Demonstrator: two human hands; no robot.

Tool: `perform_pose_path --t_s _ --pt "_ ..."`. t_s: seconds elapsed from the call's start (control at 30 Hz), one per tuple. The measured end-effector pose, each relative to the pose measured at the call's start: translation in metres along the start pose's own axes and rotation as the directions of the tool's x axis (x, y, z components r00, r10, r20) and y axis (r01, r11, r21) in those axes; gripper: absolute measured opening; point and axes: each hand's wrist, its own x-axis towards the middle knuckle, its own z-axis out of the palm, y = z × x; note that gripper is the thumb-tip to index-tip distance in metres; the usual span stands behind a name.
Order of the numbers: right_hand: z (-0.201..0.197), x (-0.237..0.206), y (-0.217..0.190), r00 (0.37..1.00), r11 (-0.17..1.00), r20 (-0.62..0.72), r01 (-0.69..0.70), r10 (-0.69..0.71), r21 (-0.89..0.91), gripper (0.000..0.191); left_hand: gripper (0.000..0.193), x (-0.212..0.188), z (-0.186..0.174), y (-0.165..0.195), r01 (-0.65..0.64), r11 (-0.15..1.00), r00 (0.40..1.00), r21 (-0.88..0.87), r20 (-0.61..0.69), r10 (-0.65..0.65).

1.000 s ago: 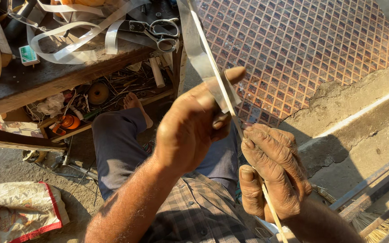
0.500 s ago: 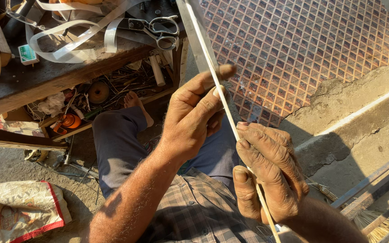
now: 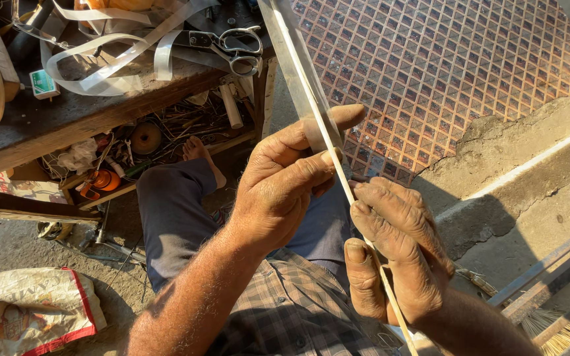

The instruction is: The person sits and prepares a candle mold: they hold a long wooden wick rod, thread it through a metal cylindrical mold, and wrap white tape around the mold's end to secure the wick, pressing and smoothing the tape by hand.

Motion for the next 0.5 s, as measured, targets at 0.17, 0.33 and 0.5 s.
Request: perform_pose_path --t_s 0.17,0.33,0.5 --pt "0.006 -0.007 0.005 0.997 0.991 -0.045 -0.063 0.069 0.118 0.034 0.061 0.0 0.003 0.008 -0.158 0.979 0.987 0.13 0.05 0.152" --pt "0.013 -0.012 0.007 0.994 0.991 -0.081 -0.065 0.074 0.117 0.034 0.055 -0.002 -0.005 0.011 -0.12 0.987 0.989 -0.103 0.076 0.128" --pt "0.012 -0.012 0.01 0.995 0.995 -0.077 -0.052 0.059 0.086 0.033 0.032 0.002 -0.008 0.004 -0.155 0.988 0.988 -0.02 0.017 0.155"
